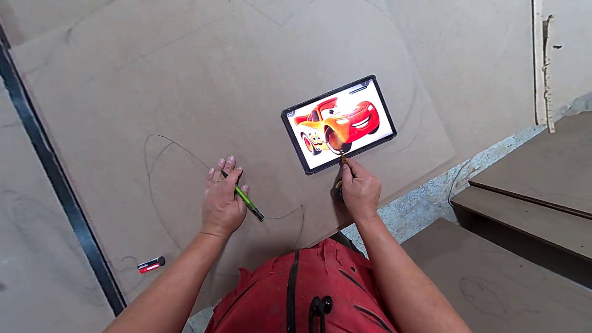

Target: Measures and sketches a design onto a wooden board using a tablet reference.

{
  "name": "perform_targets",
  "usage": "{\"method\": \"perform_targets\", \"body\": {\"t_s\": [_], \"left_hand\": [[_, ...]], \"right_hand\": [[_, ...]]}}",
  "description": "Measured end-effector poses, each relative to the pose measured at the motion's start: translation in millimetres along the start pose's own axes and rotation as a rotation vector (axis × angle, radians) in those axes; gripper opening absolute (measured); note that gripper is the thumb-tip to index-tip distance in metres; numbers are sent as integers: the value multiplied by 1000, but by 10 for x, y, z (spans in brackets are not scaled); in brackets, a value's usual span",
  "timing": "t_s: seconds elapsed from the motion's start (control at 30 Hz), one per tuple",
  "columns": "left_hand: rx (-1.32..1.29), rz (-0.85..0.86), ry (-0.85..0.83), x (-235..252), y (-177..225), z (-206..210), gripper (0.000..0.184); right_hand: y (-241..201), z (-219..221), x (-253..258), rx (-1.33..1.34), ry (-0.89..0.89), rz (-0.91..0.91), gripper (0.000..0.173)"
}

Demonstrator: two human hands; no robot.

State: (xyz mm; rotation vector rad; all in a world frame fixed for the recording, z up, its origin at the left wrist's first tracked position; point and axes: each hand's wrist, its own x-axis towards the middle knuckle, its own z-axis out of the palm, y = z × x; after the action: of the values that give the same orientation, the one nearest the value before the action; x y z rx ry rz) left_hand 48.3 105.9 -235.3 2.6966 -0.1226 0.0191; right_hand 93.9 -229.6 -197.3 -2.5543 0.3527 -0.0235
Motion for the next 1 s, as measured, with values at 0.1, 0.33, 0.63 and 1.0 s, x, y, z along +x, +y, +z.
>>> {"method": "perform_targets", "body": {"t_s": [0.1,0.33,0.63,1.0], "left_hand": [[10,-3,-1,0,-1,9,49],[5,2,-2,-7,-17,10,49],[16,-2,-15,4,5,-3,49],[13,1,-12,-10,-16,15,49]], "right_hand": [[8,2,1,-5,-6,3,28],[1,0,2,-7,-10,7,29],[78,-12,-5,128,-5,21,25],[45,-76,-62,23,-74,19,29]]}}
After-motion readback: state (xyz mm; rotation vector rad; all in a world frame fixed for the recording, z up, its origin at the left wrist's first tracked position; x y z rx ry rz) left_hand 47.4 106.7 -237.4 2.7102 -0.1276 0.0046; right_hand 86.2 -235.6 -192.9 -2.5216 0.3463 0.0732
